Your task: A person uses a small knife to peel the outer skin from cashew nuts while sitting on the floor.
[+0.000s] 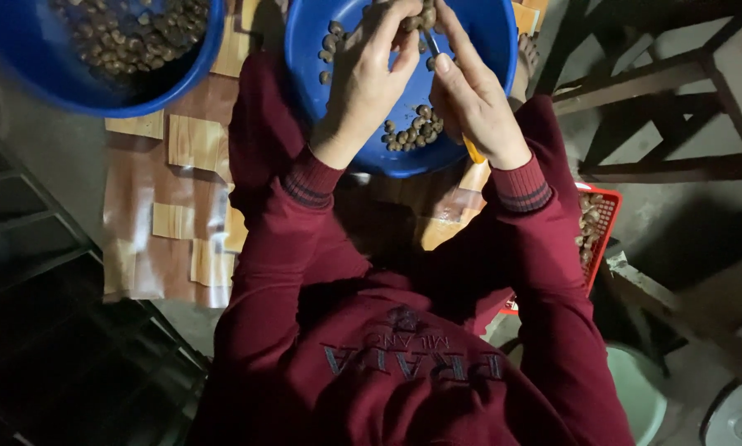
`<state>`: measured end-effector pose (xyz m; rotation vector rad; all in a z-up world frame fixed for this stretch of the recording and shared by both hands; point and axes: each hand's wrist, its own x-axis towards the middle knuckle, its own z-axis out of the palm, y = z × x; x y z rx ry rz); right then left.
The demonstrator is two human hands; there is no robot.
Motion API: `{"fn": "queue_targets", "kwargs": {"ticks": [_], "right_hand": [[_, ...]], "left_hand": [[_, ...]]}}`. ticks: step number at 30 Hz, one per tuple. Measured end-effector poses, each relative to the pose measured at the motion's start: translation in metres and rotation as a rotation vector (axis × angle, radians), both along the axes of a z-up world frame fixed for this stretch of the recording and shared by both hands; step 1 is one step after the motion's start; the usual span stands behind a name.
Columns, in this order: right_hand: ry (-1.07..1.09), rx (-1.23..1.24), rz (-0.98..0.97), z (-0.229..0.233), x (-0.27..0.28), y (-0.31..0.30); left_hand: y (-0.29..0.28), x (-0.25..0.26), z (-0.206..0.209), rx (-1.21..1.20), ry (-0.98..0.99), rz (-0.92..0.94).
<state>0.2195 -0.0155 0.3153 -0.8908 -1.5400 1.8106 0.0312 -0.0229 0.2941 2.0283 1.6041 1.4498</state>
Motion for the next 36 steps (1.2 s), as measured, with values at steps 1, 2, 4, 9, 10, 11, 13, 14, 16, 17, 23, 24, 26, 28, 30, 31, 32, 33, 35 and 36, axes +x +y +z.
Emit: {"fn": "queue_targets", "kwargs": {"ticks": [1, 2, 4, 9, 10, 11, 13, 14, 16, 17, 23, 24, 26, 28, 30, 31, 32, 33, 35, 36], "right_hand": [[-0.001, 0.001, -0.002, -0.001, 0.000, 0.001], [-0.001, 0.000, -0.022, -0.001, 0.001, 0.001], [-0.001, -0.002, -0.037, -0.003, -0.001, 0.003], [0.206, -0.083, -0.141, -0.016, -0.010, 0.000], [0.206, -0.082, -0.141, -0.017, -0.008, 0.002], [0.186, -0.096, -0.135, -0.019, -0.006, 0.004], [0.166, -0.109, -0.128, -0.018, -0.006, 0.006], [0.221, -0.167, -0.156, -0.016, -0.008, 0.007], [0.277, -0.221, -0.187, -0.015, -0.008, 0.008], [0.262, -0.230, -0.197, -0.017, -0.007, 0.008], [0.206, -0.141, -0.145, -0.019, -0.008, 0.011], [0.222, -0.170, -0.206, -0.016, -0.009, 0.012], [0.278, -0.234, -0.199, -0.016, -0.004, 0.011], [0.333, -0.298, -0.188, -0.018, -0.002, 0.011], [0.364, -0.186, -0.077, -0.023, -0.004, 0.008], [0.364, -0.185, -0.077, -0.021, -0.004, 0.008], [0.350, -0.140, -0.079, -0.019, -0.004, 0.009], [0.335, -0.095, -0.084, -0.017, -0.004, 0.009], [0.305, -0.069, -0.076, -0.010, -0.001, 0.007], [0.277, -0.042, -0.066, -0.006, 0.000, 0.007]], "left_hand": [[0.000, 0.000, 0.001, 0.001, -0.001, -0.002], [0.000, 0.000, 0.002, 0.016, 0.006, -0.011], [0.001, -0.001, 0.004, 0.031, 0.015, -0.015], [0.001, 0.001, 0.009, 0.033, 0.037, -0.024], [0.002, 0.002, 0.007, 0.033, 0.037, -0.024], [0.004, 0.003, 0.005, 0.039, 0.044, -0.025], [0.006, 0.004, 0.002, 0.044, 0.052, -0.027], [0.006, 0.005, 0.002, 0.036, 0.006, -0.001], [0.010, 0.007, -0.014, 0.031, -0.038, 0.021], [0.013, 0.008, -0.030, -0.053, -0.205, -0.024], [0.013, 0.001, -0.022, -0.128, -0.382, -0.081], [0.011, -0.002, -0.010, -0.121, -0.420, -0.116], [0.010, -0.009, -0.011, -0.236, -0.700, -0.238], [0.011, -0.013, -0.010, -0.353, -0.976, -0.364], [0.010, -0.014, -0.009, -0.451, -1.206, -0.448], [0.009, -0.015, -0.008, -0.450, -1.205, -0.448], [0.008, -0.015, -0.008, -0.475, -1.188, -0.439], [0.007, -0.014, -0.008, -0.502, -1.171, -0.431], [0.007, -0.010, -0.006, -0.474, -1.208, -0.469], [0.006, -0.008, -0.005, -0.445, -1.244, -0.506]]}}
